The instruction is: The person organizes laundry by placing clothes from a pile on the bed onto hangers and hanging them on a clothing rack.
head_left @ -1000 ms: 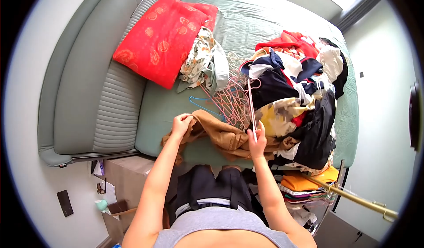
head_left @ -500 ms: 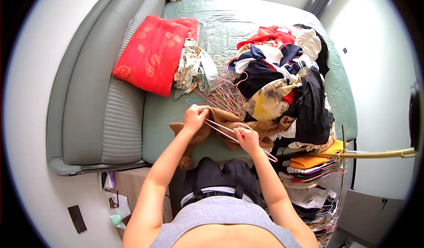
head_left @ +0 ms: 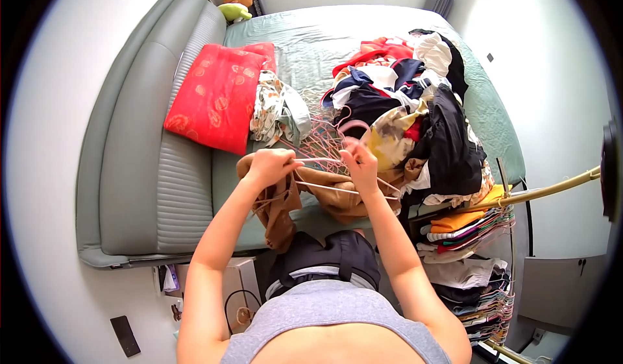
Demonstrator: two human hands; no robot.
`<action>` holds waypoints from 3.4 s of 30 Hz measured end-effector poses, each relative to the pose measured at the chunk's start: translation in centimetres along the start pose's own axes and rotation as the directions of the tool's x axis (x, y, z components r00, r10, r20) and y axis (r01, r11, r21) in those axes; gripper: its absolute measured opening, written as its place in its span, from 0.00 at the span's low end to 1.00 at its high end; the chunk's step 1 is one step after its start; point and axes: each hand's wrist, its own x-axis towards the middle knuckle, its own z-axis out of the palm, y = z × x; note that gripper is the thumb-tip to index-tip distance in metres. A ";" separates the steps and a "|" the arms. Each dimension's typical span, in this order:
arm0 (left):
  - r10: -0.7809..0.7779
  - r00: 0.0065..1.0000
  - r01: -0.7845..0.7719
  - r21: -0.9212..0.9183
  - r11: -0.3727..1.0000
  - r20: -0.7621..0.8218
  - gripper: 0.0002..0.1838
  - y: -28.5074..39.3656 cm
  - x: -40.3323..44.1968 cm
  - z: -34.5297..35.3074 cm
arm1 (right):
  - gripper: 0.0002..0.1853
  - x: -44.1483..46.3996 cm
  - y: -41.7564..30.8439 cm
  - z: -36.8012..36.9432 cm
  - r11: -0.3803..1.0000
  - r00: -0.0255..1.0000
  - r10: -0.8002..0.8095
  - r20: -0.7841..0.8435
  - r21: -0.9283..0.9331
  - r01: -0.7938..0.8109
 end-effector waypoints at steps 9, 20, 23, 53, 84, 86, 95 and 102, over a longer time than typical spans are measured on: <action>-0.311 0.913 0.200 -0.372 0.906 -0.265 0.15 1.3 1.7 -3.9 | 0.22 -6.7 2.5 8.6 0.918 0.998 -0.062 -0.022 -0.393 0.049; -0.440 0.818 0.115 -0.644 0.756 -0.371 0.12 -2.6 -1.0 -5.9 | 0.16 -6.9 6.2 9.3 0.906 0.891 0.093 0.445 -0.409 0.109; -0.460 0.829 0.150 -0.666 0.731 -0.318 0.10 -2.7 -2.3 -6.7 | 0.07 -6.5 7.9 7.8 0.962 0.956 0.196 0.219 -0.231 -0.145; -0.435 0.850 0.108 -0.711 0.695 -0.297 0.08 -0.9 -6.0 -7.1 | 0.07 -4.3 -0.3 16.5 0.946 0.948 0.299 0.111 -0.169 -0.278; -0.061 0.809 0.118 0.060 0.991 -0.585 0.04 -2.6 -6.5 -6.8 | 0.09 1.8 -2.7 -7.0 0.820 0.818 0.299 0.492 0.306 -0.483; -0.096 0.809 0.040 -0.107 0.993 -0.580 0.04 -2.6 -6.1 -6.4 | 0.13 2.3 -2.0 -5.8 0.970 0.971 0.160 0.176 0.153 -0.188; 0.155 0.836 -0.208 -0.042 0.977 -0.526 0.06 2.1 -0.8 -3.5 | 0.10 0.1 -5.8 -3.7 0.987 0.935 0.159 0.318 -0.076 -0.142; -0.256 0.744 0.074 -0.304 0.950 -0.617 0.09 5.7 1.0 1.9 | 0.09 -5.2 -7.9 -8.6 0.895 0.908 0.387 0.158 0.172 -0.411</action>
